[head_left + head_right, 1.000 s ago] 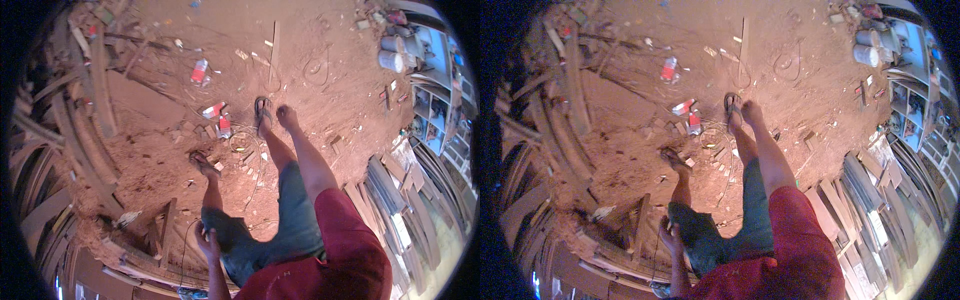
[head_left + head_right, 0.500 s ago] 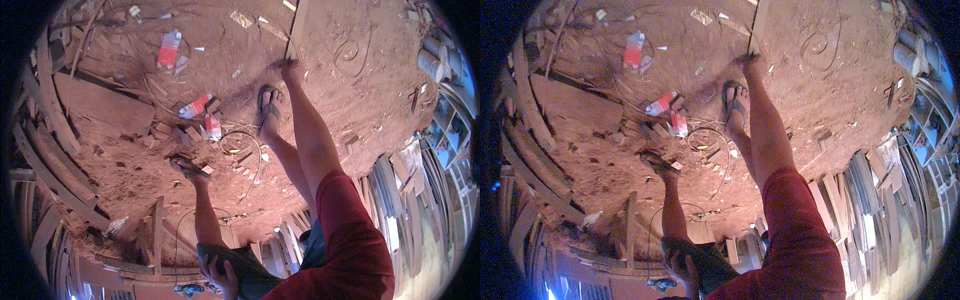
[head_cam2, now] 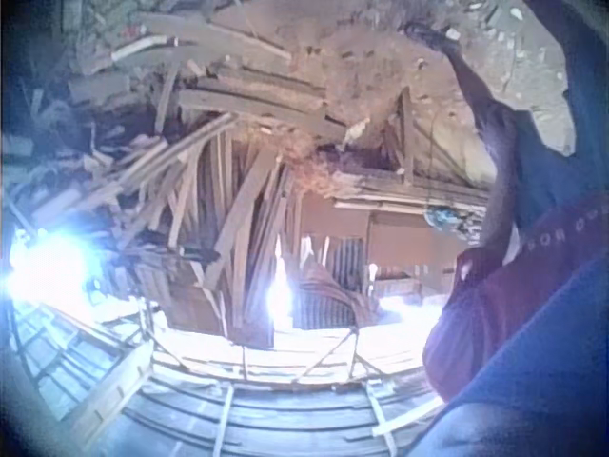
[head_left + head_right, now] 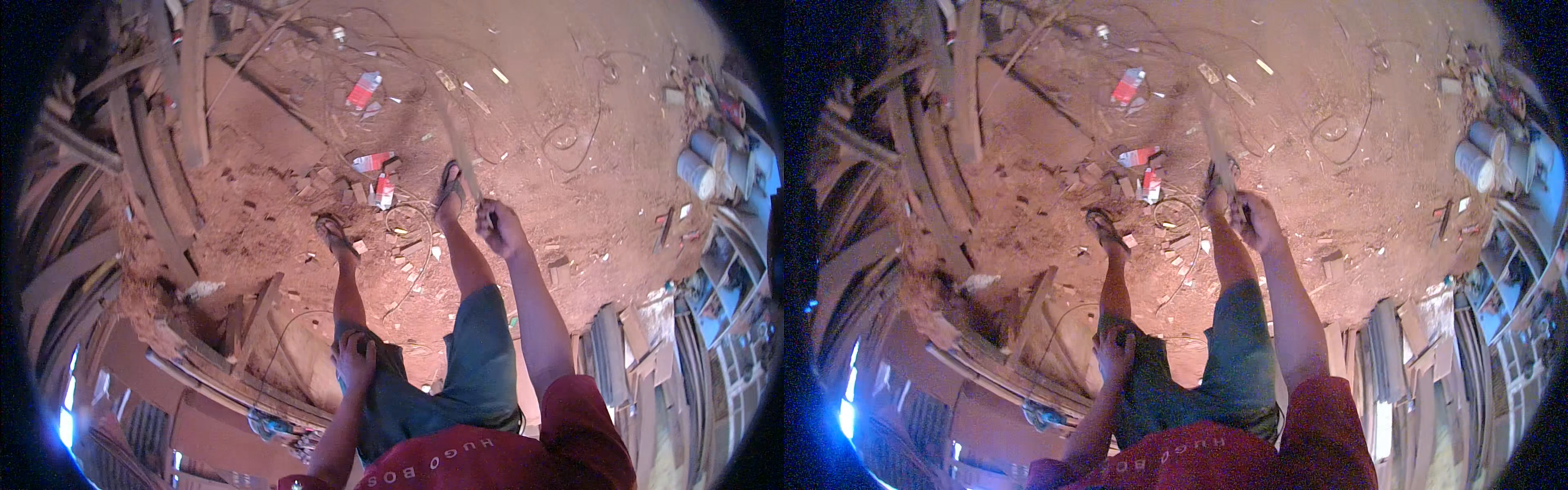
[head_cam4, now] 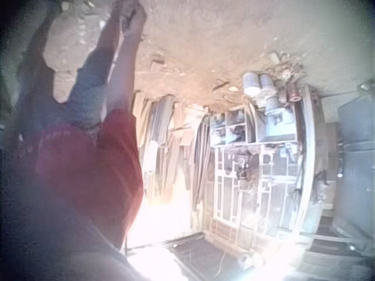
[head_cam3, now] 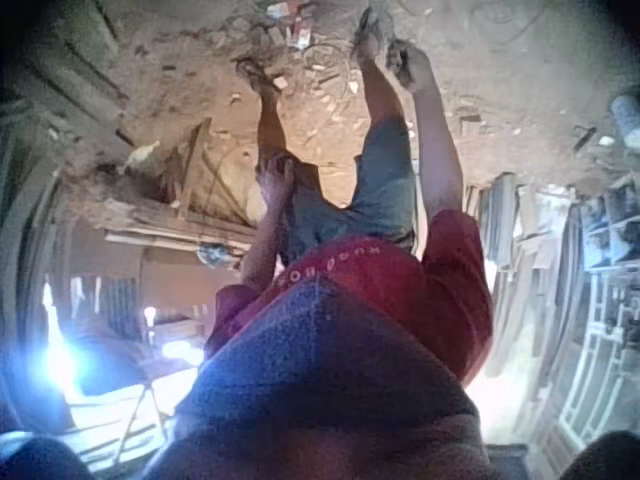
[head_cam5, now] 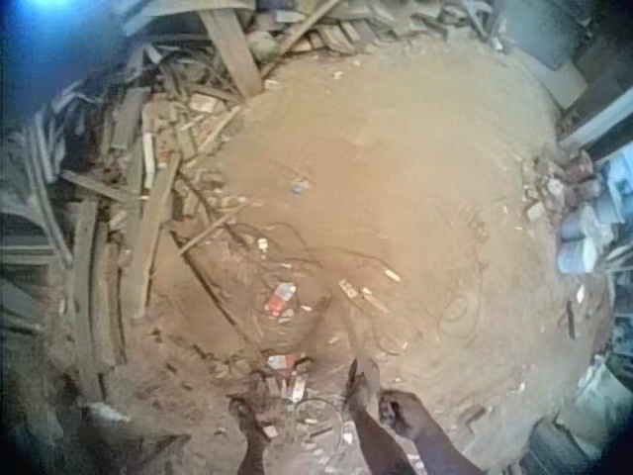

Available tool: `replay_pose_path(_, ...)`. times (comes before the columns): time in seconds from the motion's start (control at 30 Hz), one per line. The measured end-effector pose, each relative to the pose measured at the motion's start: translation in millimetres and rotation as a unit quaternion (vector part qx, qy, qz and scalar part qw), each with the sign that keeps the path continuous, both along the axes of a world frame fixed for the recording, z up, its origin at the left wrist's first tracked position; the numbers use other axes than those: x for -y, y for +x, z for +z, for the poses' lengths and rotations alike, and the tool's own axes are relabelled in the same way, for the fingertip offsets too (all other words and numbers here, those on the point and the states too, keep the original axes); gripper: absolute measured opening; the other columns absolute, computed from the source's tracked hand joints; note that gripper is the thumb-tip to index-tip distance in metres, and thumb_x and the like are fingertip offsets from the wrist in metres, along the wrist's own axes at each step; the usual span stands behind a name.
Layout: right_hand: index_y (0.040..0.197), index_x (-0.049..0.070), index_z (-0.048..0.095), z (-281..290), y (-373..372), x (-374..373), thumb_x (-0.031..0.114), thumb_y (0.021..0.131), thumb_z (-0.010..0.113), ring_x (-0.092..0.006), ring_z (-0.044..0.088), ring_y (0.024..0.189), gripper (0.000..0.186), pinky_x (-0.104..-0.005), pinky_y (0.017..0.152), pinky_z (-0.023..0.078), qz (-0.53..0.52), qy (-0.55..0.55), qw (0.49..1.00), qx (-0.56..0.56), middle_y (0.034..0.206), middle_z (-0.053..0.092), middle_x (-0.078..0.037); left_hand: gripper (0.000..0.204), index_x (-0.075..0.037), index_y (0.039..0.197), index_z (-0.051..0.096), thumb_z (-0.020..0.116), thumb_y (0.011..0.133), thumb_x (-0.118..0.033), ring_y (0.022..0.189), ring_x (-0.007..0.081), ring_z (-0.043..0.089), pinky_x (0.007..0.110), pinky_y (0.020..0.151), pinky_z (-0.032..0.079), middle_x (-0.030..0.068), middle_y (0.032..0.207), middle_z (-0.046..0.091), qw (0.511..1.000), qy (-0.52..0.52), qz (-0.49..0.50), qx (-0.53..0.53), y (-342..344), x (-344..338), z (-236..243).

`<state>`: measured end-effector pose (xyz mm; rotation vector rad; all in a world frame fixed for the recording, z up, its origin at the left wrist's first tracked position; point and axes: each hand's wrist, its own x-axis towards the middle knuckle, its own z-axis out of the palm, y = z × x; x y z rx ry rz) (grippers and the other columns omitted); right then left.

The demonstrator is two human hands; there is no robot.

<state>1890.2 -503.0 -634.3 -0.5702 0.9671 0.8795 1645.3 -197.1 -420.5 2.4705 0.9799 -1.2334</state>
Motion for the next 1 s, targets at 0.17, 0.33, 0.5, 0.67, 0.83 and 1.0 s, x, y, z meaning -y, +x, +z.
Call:
replay_pose_path(0.17,0.086,0.003,0.063,97,-38,2,0.016,0.091,0.06,-0.0119,0.059,0.058,0.014,-0.025,0.052,0.049,0.295,-0.024,0.954,0.051,0.069,0.061,-0.004,0.038,-0.009,0.114,0.065,0.067,0.086,-0.033,0.114,0.0322,0.055,0.051,0.1,0.039,0.0121,0.115,0.064,0.995,-0.054,0.039,0.073,2,20,23)
replay_pose_path(0.33,0.105,-0.001,0.067,211,-47,-15,0.011,0.093,0.06,-0.0101,0.061,0.064,0.019,-0.0248,0.058,0.05,0.485,0.016,0.849,0.21,0.075,0.067,-0.003,0.049,0.001,0.137,0.045,0.062,0.096,-0.022,0.105,0.0214,0.064,0.038,0.086,0.054,0.0144,0.116,0.065,0.765,-0.278,0.549,0.189,77,67,50)
replay_pose_path(0.5,0.112,-0.004,0.064,321,-6,-32,0.012,0.091,0.063,-0.0138,0.063,0.07,0.027,-0.0286,0.067,0.052,0.531,-0.045,0.716,0.451,0.078,0.067,-0.007,0.035,0.002,0.123,0.055,0.064,0.093,-0.014,0.09,0.0212,0.067,0.037,0.08,0.058,0.0115,0.103,0.067,0.707,-0.383,0.527,0.274,157,69,134)
replay_pose_path(0.67,0.105,0.001,0.069,428,41,-59,0.02,0.087,0.067,-0.0259,0.069,0.081,0.026,-0.0369,0.075,0.052,0.454,-0.164,0.686,0.545,0.088,0.071,-0.016,0.021,0.003,0.109,0.062,0.065,0.091,-0.008,0.087,0.0142,0.065,0.029,0.073,0.056,0.0081,0.099,0.067,0.745,-0.366,0.404,0.384,201,66,229)
replay_pose_path(0.83,0.099,0.002,0.071,492,69,-84,0.019,0.084,0.068,-0.0285,0.068,0.075,0.023,-0.0382,0.069,0.051,0.494,-0.176,0.615,0.589,0.083,0.069,-0.017,0.024,0.001,0.114,0.054,0.061,0.091,-0.002,0.087,0.0126,0.063,0.027,0.076,0.051,0.0064,0.1,0.065,0.719,-0.347,0.32,0.51,209,75,286)
replay_pose_path(1.0,0.095,0.0,0.07,565,78,-116,0.019,0.083,0.066,-0.0326,0.067,0.073,0.022,-0.0405,0.066,0.051,0.49,-0.163,0.582,0.628,0.082,0.068,-0.02,0.026,0.004,0.111,0.056,0.066,0.087,0.002,0.089,0.0134,0.065,0.027,0.076,0.052,0.0082,0.099,0.068,0.672,-0.362,0.355,0.54,209,53,344)
